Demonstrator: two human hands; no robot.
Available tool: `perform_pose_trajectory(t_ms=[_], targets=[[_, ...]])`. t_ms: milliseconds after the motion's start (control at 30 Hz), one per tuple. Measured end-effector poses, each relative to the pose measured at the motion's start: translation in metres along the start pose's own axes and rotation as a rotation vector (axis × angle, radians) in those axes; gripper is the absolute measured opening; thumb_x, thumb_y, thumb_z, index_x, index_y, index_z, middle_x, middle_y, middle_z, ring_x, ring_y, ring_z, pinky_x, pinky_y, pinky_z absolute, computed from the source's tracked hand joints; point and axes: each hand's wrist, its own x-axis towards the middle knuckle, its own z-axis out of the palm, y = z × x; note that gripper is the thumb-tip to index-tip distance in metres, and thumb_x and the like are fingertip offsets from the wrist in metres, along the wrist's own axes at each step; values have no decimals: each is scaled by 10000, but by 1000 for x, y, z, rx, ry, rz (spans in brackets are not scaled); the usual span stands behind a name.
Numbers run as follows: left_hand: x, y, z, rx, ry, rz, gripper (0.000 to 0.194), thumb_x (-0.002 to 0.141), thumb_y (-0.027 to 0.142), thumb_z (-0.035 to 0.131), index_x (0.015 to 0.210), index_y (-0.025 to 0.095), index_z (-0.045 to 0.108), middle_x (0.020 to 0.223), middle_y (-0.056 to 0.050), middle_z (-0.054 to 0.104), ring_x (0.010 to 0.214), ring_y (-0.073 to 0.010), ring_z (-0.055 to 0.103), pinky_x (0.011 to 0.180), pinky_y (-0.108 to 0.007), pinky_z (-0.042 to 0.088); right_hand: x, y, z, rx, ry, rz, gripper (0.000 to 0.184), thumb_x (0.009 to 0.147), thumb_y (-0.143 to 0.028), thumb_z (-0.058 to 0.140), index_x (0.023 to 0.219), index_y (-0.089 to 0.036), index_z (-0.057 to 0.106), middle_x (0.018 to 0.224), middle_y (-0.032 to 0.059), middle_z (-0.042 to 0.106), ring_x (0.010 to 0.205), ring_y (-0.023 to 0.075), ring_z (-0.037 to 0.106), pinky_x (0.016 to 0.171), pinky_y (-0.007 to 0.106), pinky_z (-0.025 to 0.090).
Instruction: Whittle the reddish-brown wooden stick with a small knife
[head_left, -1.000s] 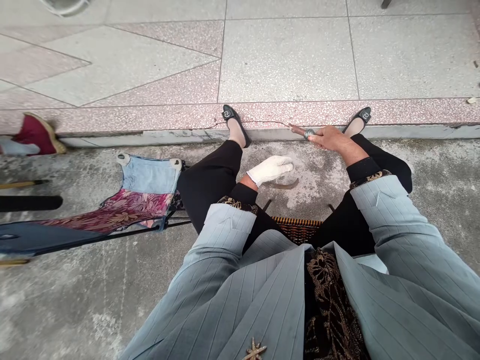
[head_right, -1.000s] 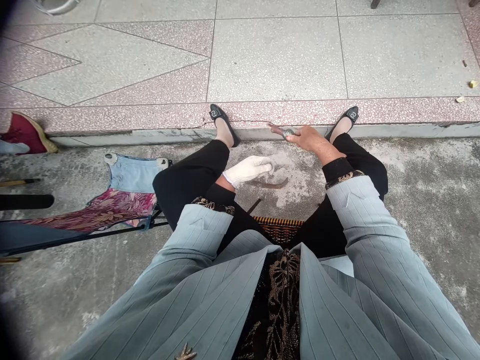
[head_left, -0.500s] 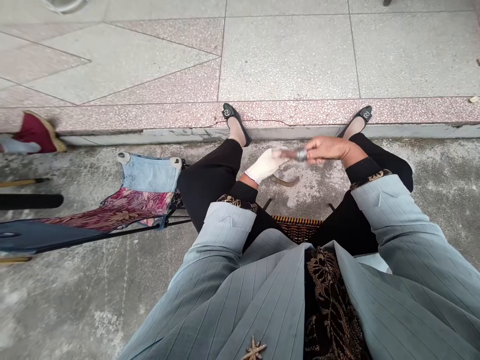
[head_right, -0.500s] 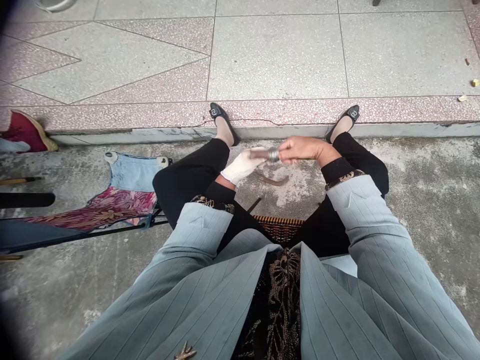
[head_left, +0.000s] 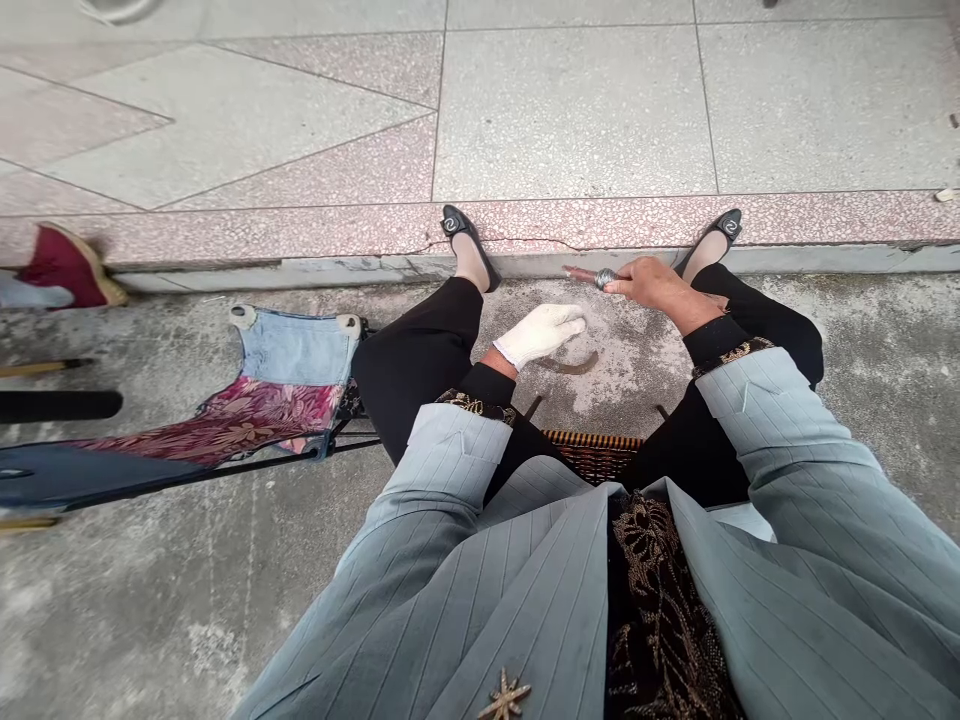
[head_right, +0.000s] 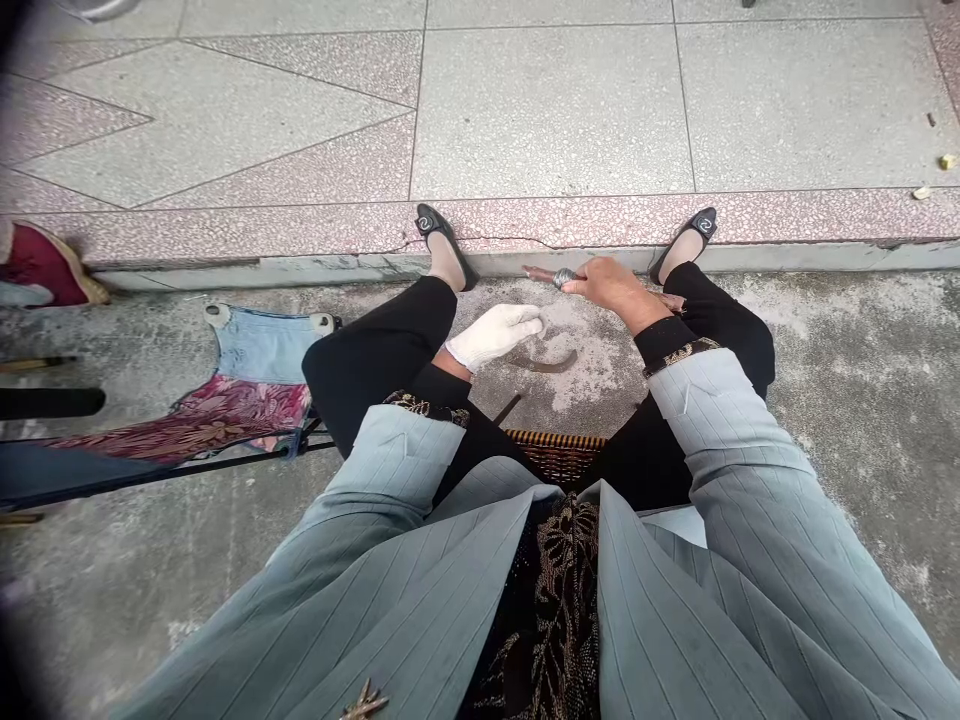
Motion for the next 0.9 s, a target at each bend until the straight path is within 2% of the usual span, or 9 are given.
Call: perform_pose_trajectory(t_ms=[100,167,267,333,433,533,600,733,900], targets=[[2,-7,2,110,18,38,352,925,405,440,932,154,687,809,-21,665,729,-155,570,713,-275,407,0,-2,5,-191,-194,21,314,893,-442,646,796,-147,693,703,79,607,642,175,523,608,319,335],[2,-10,5,118,2,70,360,925,397,440,992,156,698,880,-32,697,803,-171,605,775,-281,433,-4,-5,9,-216,-441,-23,330,863,-451,682,728,-150,679,660,66,604,601,161,519,607,317,351],[0,-7,6,42,-31,117,329,910,377,467,988,153,695,943,-37,711,876,-177,623,850,-290,450,-11,-6,11,-26,-907,-214,430,802,-543,722,644,-153,633,583,8,558,526,108,466,579,282,371],[0,-5,6,-72,-10,113,300,895,376,495,947,146,679,890,-36,695,811,-164,614,798,-286,463,-16,-4,7,224,-1028,-363,478,759,-609,737,673,-150,631,587,-14,555,517,84,452,555,252,374],[2,-3,5,-354,99,62,306,897,407,498,905,134,636,804,-37,638,626,-115,526,620,-248,427,-17,0,-3,638,-665,-434,516,751,-655,726,749,-148,633,623,-16,573,516,66,440,513,224,346],[4,-1,5,-480,62,60,310,901,425,513,838,138,613,723,-16,575,541,-80,422,544,-224,359,-12,4,-6,879,-151,-279,531,793,-686,668,773,-159,609,613,-19,543,493,61,403,481,222,309],[3,2,6,-415,-3,49,292,890,414,545,808,144,622,657,2,540,532,-80,411,537,-220,342,-6,5,-4,871,11,-146,514,816,-675,652,772,-165,597,602,-19,526,482,66,395,482,231,312],[2,9,6,-282,-32,0,238,870,370,596,778,158,650,623,-2,551,544,-96,459,554,-234,360,0,3,1,518,56,21,419,871,-538,667,710,-157,605,586,2,525,512,98,439,549,273,350],[-1,10,1,-234,0,-38,194,858,319,614,759,161,669,621,-6,553,578,-113,520,581,-250,377,1,2,0,3,-107,26,322,885,-445,664,756,-150,673,668,49,593,621,160,512,608,314,350]])
